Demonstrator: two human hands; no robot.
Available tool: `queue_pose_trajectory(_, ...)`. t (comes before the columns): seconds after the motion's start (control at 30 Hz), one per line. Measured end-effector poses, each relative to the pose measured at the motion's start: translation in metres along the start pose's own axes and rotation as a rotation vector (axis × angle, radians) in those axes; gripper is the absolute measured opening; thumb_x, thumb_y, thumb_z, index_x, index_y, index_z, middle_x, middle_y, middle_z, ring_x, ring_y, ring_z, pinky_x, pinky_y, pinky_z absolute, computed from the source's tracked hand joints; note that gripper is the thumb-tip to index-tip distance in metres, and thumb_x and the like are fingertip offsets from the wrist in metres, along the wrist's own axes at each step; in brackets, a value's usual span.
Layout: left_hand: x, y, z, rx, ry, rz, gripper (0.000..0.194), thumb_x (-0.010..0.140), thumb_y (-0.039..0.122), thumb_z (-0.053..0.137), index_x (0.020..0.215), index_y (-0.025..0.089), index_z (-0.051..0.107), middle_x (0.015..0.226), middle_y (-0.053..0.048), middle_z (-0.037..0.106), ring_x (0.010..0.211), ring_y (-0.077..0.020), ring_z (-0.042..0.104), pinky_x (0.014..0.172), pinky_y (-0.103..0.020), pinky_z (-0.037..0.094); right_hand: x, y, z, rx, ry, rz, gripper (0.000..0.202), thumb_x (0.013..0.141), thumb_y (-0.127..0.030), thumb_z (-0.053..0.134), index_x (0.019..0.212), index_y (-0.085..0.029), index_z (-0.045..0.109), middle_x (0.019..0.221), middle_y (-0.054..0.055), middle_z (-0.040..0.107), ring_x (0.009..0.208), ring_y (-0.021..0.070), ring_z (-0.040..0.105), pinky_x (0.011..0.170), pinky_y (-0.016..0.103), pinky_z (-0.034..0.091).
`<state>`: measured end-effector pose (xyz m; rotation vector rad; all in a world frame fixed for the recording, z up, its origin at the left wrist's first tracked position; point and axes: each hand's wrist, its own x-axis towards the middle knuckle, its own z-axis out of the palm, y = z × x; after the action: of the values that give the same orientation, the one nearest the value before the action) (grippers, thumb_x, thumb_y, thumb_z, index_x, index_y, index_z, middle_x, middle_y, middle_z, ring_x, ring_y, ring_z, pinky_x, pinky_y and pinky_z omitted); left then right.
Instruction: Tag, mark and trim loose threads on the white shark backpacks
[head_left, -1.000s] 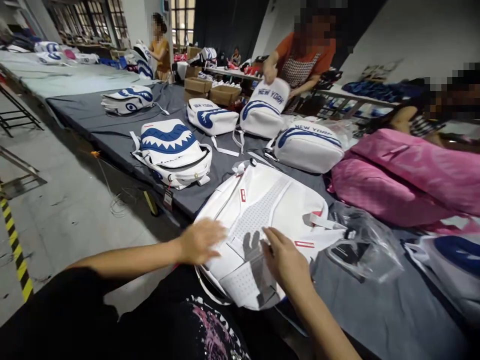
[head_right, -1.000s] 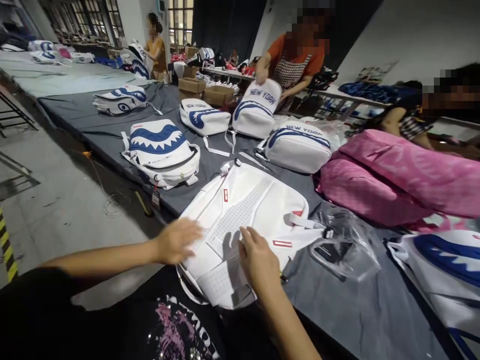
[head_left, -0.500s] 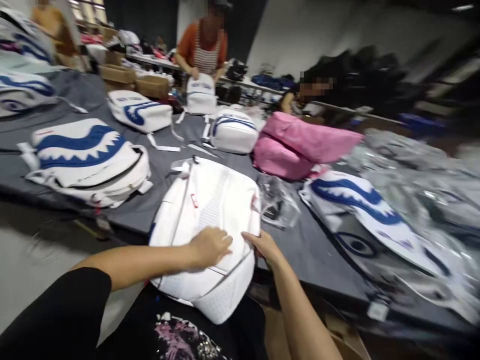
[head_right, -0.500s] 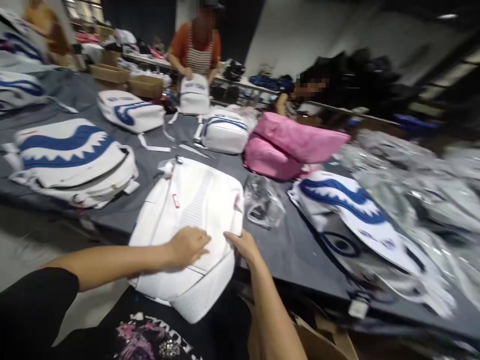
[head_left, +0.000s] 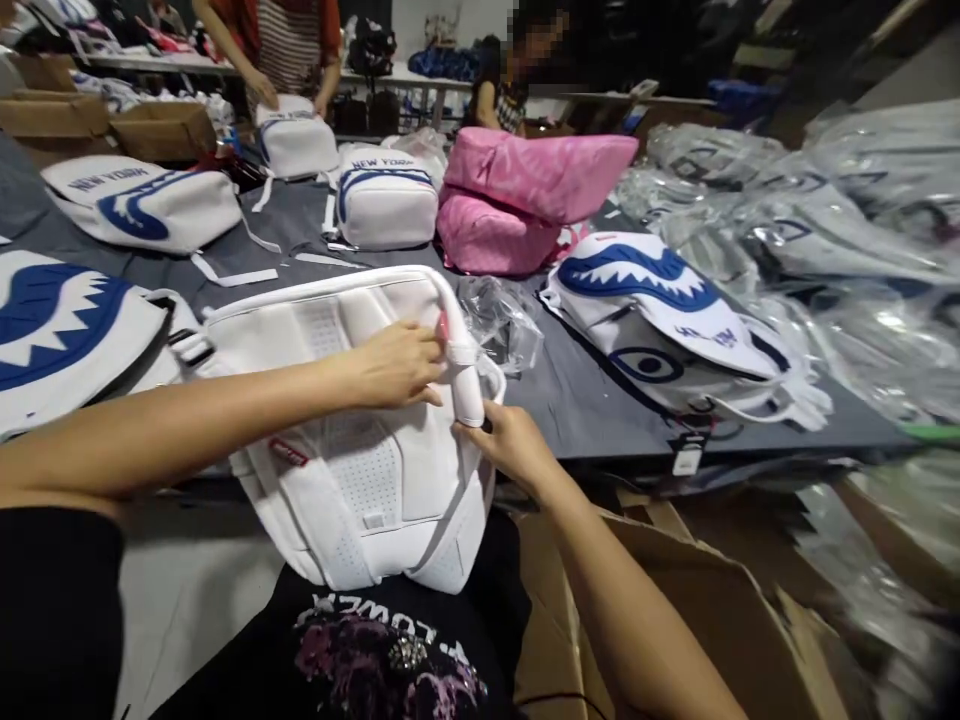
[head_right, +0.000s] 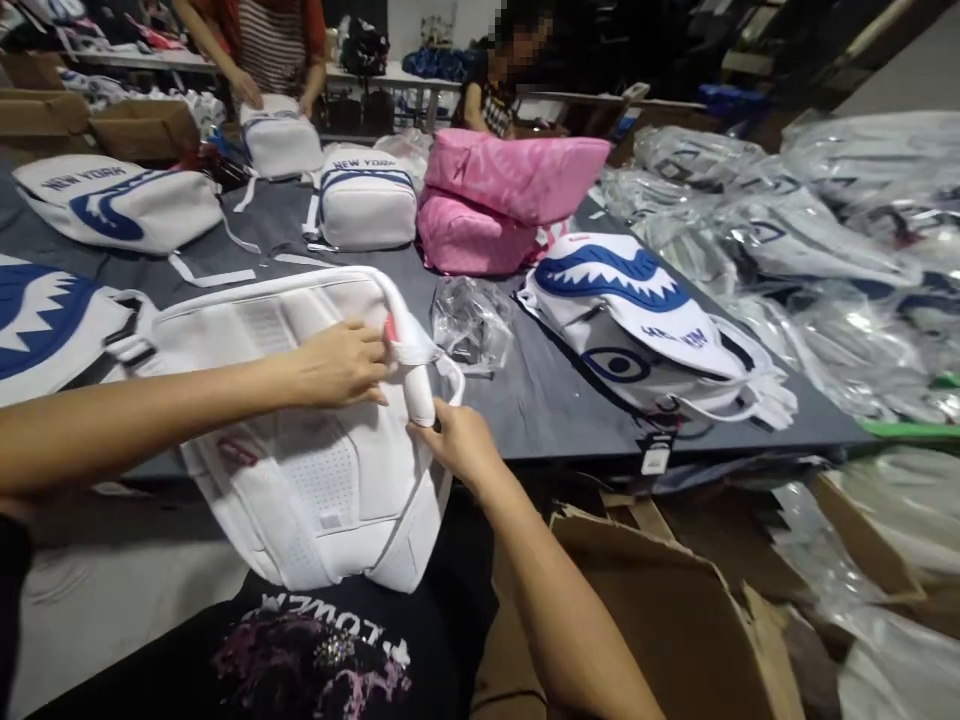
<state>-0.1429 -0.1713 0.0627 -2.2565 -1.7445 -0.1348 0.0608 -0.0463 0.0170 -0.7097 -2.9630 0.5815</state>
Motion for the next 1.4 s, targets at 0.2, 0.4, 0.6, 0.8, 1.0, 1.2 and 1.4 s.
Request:
queue_pose_trajectory(0.2, -0.021, -0.057, -0.002, -0.016, 0.004, -0.148, 0.055, 0.088, 0.069, 0.048, 0.074, 0.019, 0.066, 0.098, -0.007, 0.063, 0.105, -0.0256, 0.049, 0.1, -0.045, 0.031, 0.0, -0.013, 0.011, -0.11, -0.035, 0.01, 0.021, 0.093, -0.035, 0.06, 0.1, -0.016, 0.069, 0.077, 0.007, 0.071, 0.073, 0.0208, 0.063, 0.06, 0.025, 0.028)
queue_pose_trajectory(0.4, -0.019, -0.074, 0.002, -0.059, 0.062, -0.224, 0.056, 0.087, 0.07, 0.047, 0.077, 0.017, 0.061, 0.11, -0.007, 0.059, 0.125, -0.0279, 0.037, 0.117, -0.056, 0.008, 0.006, -0.006, 0.015, -0.103, -0.063, 0.056, 0.024, 0.094, -0.034, 0.06, 0.106, -0.015, 0.067, 0.085, 0.008, 0.073, 0.078, 0.0227, 0.066, 0.061, 0.026, 0.031)
queue_pose_trajectory(0.6, -0.016, -0.015, 0.035, 0.001, -0.061, -0.116, 0.031, 0.08, 0.048, 0.07, 0.095, 0.021, 0.068, 0.098, -0.006, 0.065, 0.106, -0.0269, 0.052, 0.115, -0.053, 0.026, 0.003, -0.003, 0.012, -0.034, -0.053, 0.217, 0.028, 0.086, -0.029, 0.066, 0.11, -0.013, 0.065, 0.089, 0.013, 0.073, 0.078, 0.0265, 0.067, 0.064, 0.032, 0.045)
queue_pose_trajectory(0.8, -0.012, 0.02, 0.057, -0.072, 0.048, -0.27, 0.027, 0.079, 0.038, 0.073, 0.096, 0.018, 0.07, 0.1, -0.009, 0.065, 0.119, -0.0332, 0.048, 0.118, -0.066, 0.018, 0.004, -0.051, 0.006, 0.696, 0.683, -0.035, 0.039, 0.093, -0.033, 0.054, 0.131, -0.024, 0.047, 0.112, 0.007, 0.068, 0.077, 0.0161, 0.068, 0.074, 0.036, 0.058)
queue_pose_trajectory(1.0, -0.024, 0.033, 0.076, -0.171, 0.15, -0.279, 0.015, 0.087, 0.033, 0.064, 0.096, 0.021, 0.066, 0.107, -0.006, 0.065, 0.126, -0.0292, 0.045, 0.119, -0.069, 0.016, 0.027, -0.044, 0.061, 0.789, 0.744, -0.105, 0.028, 0.097, -0.039, 0.047, 0.119, -0.023, 0.051, 0.109, 0.009, 0.067, 0.092, 0.0194, 0.07, 0.083, 0.038, 0.058)
queue_pose_trajectory(1.2, -0.023, 0.037, 0.084, -0.151, 0.148, -0.273, 0.006, 0.083, 0.021, 0.067, 0.088, 0.02, 0.064, 0.095, -0.004, 0.063, 0.12, -0.0291, 0.048, 0.116, -0.073, 0.019, -0.002, -0.005, 0.056, 0.423, 0.531, -0.01, 0.046, 0.09, -0.058, 0.052, 0.108, -0.017, 0.064, 0.083, 0.007, 0.067, 0.081, 0.0232, 0.065, 0.08, 0.041, 0.053)
queue_pose_trajectory(1.4, -0.025, 0.033, 0.096, -0.248, 0.246, -0.232, 0.009, 0.089, 0.027, 0.061, 0.086, 0.02, 0.062, 0.093, -0.003, 0.063, 0.117, -0.0262, 0.049, 0.119, -0.073, 0.011, -0.006, -0.019, 0.039, 0.953, 0.382, 0.251, 0.036, 0.08, -0.049, 0.073, 0.101, -0.02, 0.069, 0.077, 0.002, 0.07, 0.057, 0.0135, 0.06, 0.056, 0.027, 0.048)
